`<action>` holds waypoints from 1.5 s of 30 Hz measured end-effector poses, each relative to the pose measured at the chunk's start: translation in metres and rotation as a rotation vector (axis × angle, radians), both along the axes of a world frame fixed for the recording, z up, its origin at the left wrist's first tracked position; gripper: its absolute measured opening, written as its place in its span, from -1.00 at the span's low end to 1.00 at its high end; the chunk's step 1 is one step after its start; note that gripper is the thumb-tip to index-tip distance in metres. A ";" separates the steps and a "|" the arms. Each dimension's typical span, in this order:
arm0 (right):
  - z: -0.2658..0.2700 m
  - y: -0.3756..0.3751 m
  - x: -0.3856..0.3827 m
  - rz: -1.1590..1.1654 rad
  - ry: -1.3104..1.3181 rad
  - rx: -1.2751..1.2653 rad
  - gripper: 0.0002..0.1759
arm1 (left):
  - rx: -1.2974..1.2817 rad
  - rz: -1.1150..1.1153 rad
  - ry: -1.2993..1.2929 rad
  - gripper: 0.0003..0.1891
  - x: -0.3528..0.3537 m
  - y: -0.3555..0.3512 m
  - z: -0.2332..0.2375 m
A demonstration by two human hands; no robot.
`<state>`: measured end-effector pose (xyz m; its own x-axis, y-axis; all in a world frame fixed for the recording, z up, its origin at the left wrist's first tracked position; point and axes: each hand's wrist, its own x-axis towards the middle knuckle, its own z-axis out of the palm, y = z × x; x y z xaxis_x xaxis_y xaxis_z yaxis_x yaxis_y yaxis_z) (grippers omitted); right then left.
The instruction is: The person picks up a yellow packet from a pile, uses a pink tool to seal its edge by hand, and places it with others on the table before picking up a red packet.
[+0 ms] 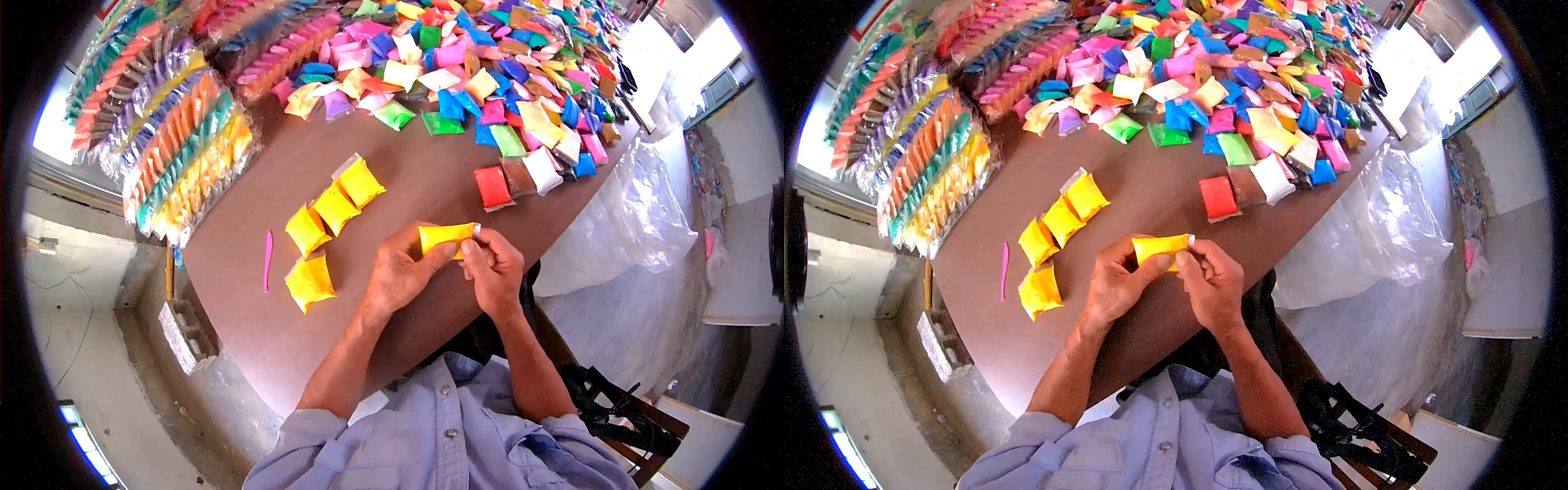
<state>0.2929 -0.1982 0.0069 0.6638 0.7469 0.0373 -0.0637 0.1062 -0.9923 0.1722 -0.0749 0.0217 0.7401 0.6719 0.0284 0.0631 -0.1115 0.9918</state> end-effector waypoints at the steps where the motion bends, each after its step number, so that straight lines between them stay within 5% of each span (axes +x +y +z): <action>1: -0.001 0.000 0.000 0.000 0.000 0.000 -0.76 | 0.001 -0.006 -0.020 -0.76 0.000 0.000 0.002; 4: -0.002 0.000 0.000 -0.046 -0.004 0.011 -0.76 | -0.169 0.012 -0.057 -0.77 0.001 0.001 -0.003; 26: 0.007 0.001 -0.002 -0.054 -0.024 0.000 -0.82 | -0.142 0.026 -0.157 -0.80 -0.002 0.002 -0.009; 38: 0.004 0.000 0.000 -0.045 -0.105 0.012 -0.81 | -0.102 -0.023 0.060 -0.82 -0.001 -0.001 0.008; 45: 0.009 -0.001 -0.002 -0.034 -0.098 -0.002 -0.82 | -0.123 -0.021 -0.119 -0.84 -0.002 0.000 -0.006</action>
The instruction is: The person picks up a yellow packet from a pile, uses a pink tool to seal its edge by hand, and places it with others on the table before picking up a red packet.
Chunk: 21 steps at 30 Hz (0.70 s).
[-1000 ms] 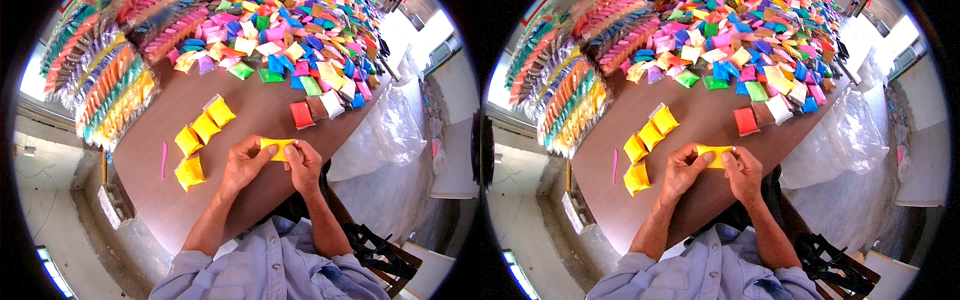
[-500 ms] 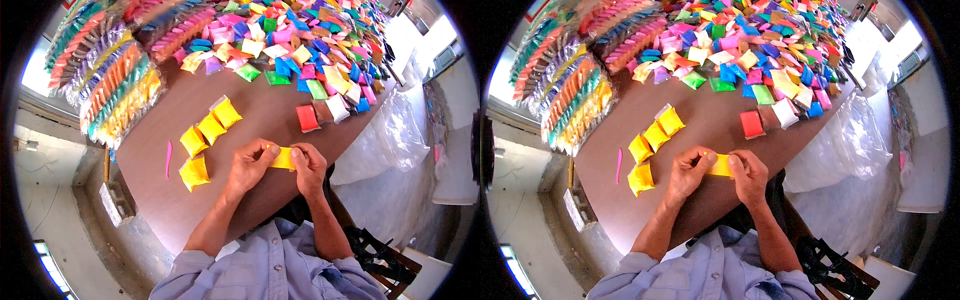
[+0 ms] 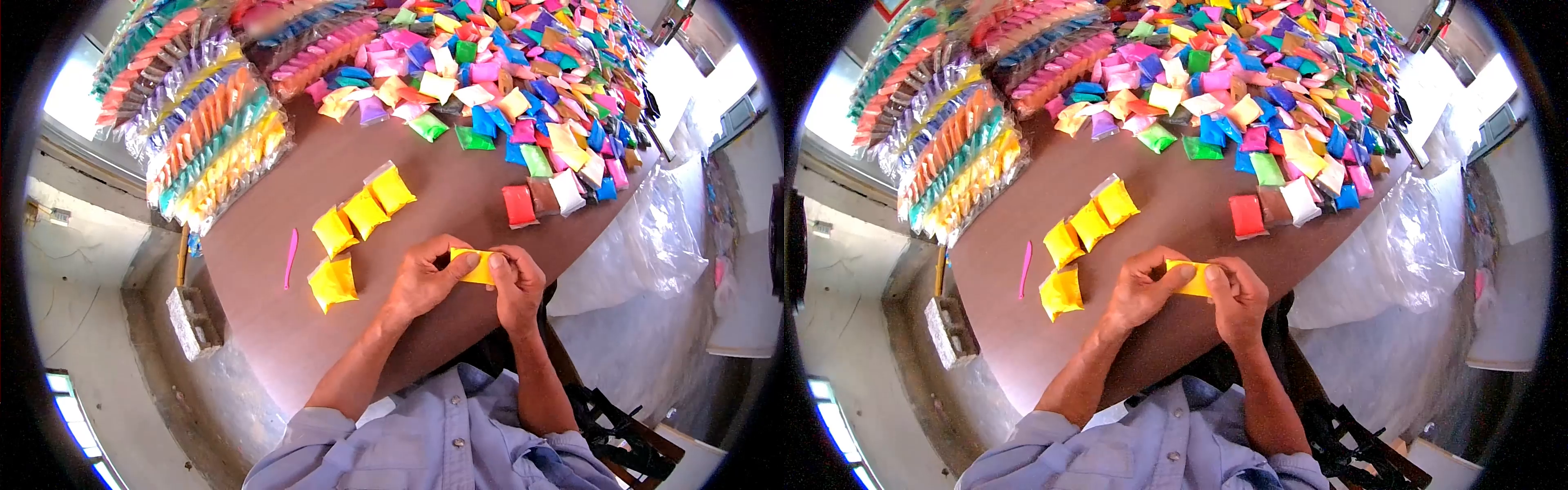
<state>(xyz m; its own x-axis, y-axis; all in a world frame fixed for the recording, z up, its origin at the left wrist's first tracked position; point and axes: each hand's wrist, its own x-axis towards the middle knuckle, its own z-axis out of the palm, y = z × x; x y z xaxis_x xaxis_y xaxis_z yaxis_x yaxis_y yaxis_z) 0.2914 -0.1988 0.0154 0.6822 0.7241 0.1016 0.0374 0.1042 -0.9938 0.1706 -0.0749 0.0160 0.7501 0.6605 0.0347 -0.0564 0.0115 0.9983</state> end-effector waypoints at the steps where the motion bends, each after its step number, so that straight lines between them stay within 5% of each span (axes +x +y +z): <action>1: -0.002 -0.001 0.001 0.004 0.001 0.002 -0.82 | -0.018 -0.012 0.018 -0.84 0.000 0.000 0.000; 7: -0.010 -0.001 0.003 0.013 -0.140 0.019 -0.87 | 0.104 -0.048 0.072 -0.85 0.002 -0.002 0.007; 21: -0.008 -0.001 0.001 -0.039 -0.008 -0.020 -0.81 | 0.046 -0.046 0.141 -0.81 -0.002 0.001 0.019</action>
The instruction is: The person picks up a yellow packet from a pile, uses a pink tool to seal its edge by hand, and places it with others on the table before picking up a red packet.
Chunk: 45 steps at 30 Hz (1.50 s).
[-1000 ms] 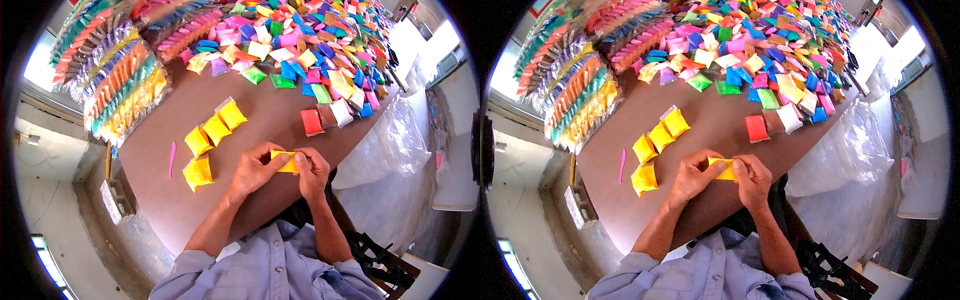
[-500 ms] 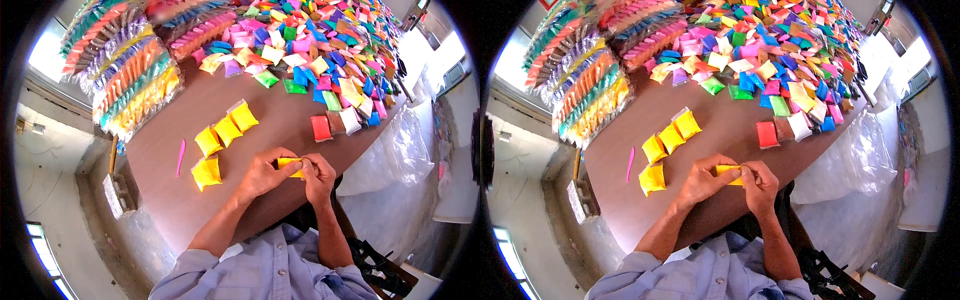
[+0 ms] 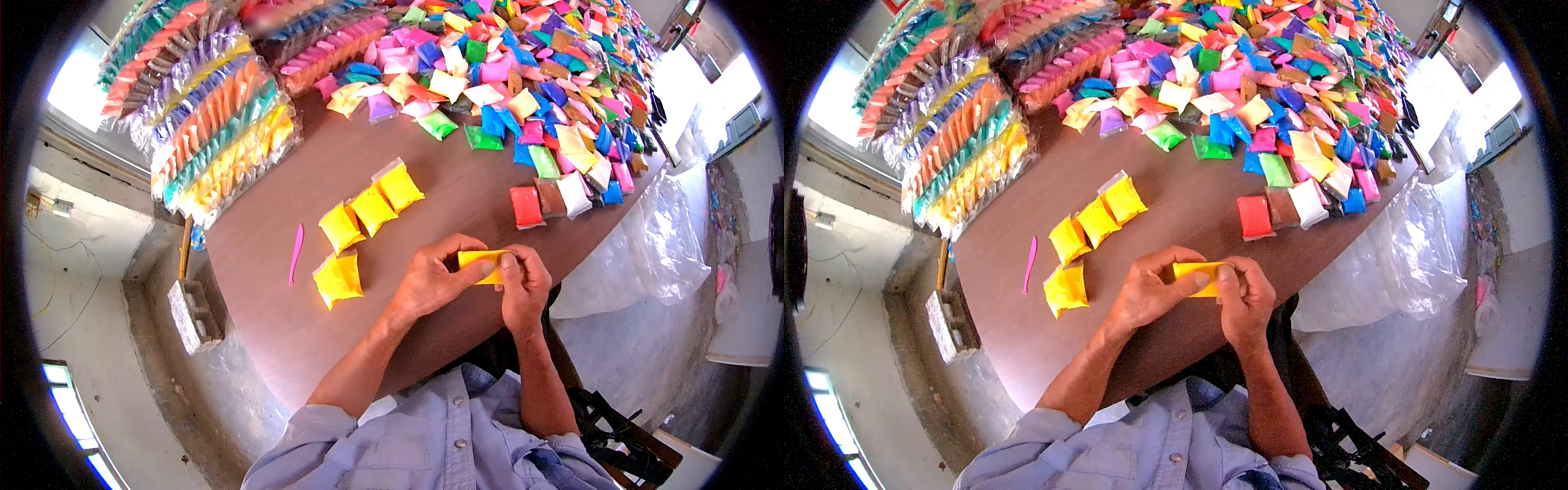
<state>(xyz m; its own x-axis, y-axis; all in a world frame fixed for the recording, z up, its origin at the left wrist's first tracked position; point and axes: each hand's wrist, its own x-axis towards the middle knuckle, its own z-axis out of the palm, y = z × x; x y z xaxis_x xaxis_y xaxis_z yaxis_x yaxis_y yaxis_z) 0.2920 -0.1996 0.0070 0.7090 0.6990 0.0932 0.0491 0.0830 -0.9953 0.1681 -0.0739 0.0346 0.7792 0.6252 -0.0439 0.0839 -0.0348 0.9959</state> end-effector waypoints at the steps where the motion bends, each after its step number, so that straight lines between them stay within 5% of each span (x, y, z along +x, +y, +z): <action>1: 0.000 0.000 0.000 0.001 0.001 -0.003 -0.81 | -0.029 0.008 0.068 -0.79 0.000 0.000 0.003; 16: 0.003 0.003 -0.001 -0.044 0.048 -0.025 -0.73 | -0.142 0.075 -0.132 -0.84 0.005 -0.003 -0.007; 45: 0.003 0.001 0.003 0.030 0.033 -0.033 -0.69 | -0.018 -0.004 -0.090 -0.78 0.004 -0.003 -0.009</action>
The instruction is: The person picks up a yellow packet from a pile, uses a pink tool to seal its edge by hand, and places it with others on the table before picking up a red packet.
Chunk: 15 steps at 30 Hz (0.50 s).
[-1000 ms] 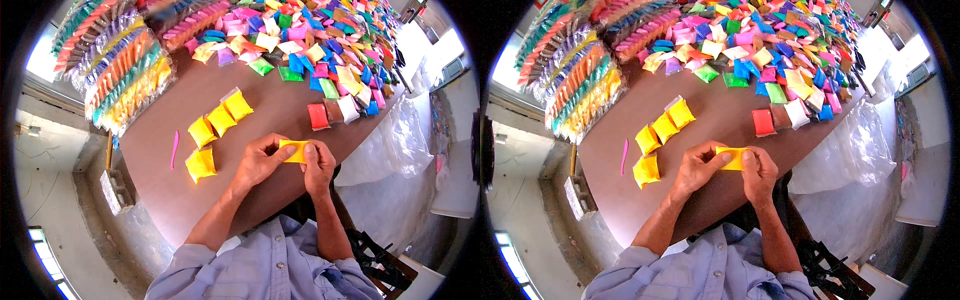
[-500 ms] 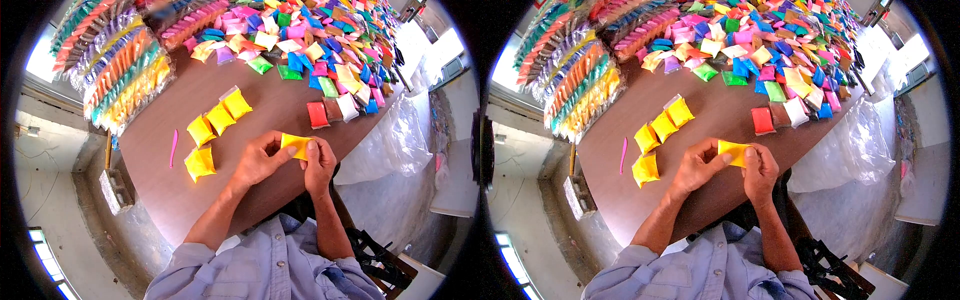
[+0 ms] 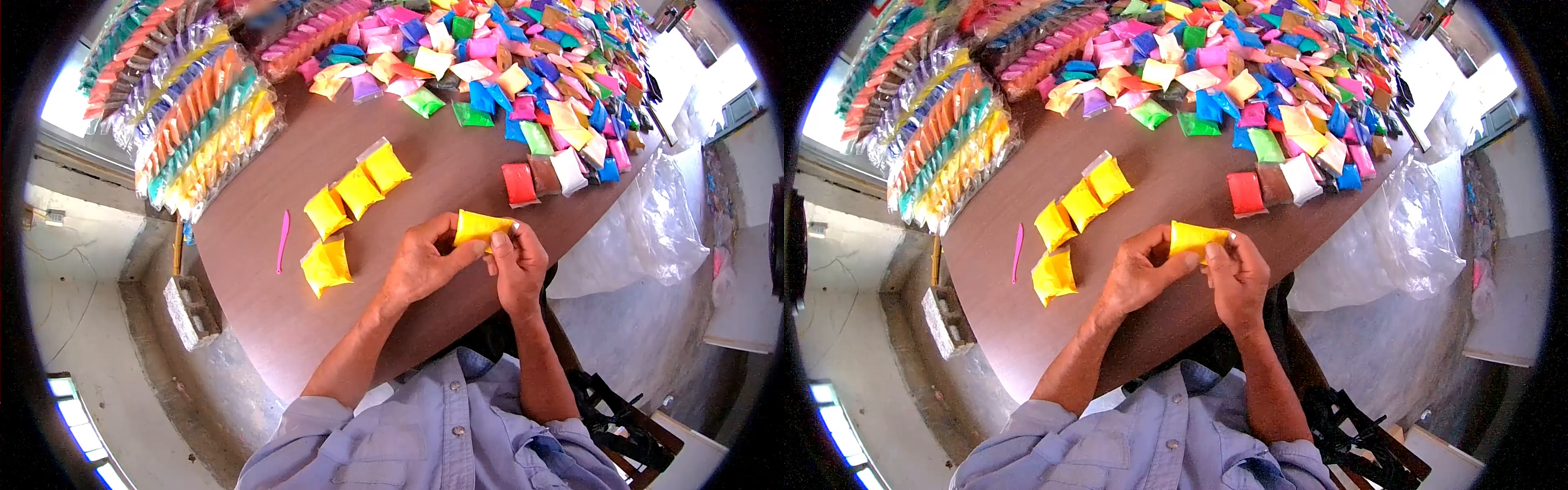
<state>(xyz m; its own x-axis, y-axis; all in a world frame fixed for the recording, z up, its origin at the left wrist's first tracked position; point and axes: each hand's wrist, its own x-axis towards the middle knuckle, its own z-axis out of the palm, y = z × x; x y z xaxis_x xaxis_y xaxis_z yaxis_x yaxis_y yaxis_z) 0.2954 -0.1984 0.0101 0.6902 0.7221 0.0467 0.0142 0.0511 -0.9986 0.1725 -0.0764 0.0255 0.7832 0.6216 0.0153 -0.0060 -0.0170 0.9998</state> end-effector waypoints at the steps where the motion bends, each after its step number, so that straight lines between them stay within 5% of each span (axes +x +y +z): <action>1: 0.000 0.000 -0.001 0.000 0.001 0.000 -0.69 | 0.002 0.005 -0.009 -0.77 0.001 0.000 0.001; 15: 0.001 0.003 -0.005 0.029 0.018 0.005 -0.66 | 0.077 0.054 0.089 -0.77 -0.002 0.002 -0.001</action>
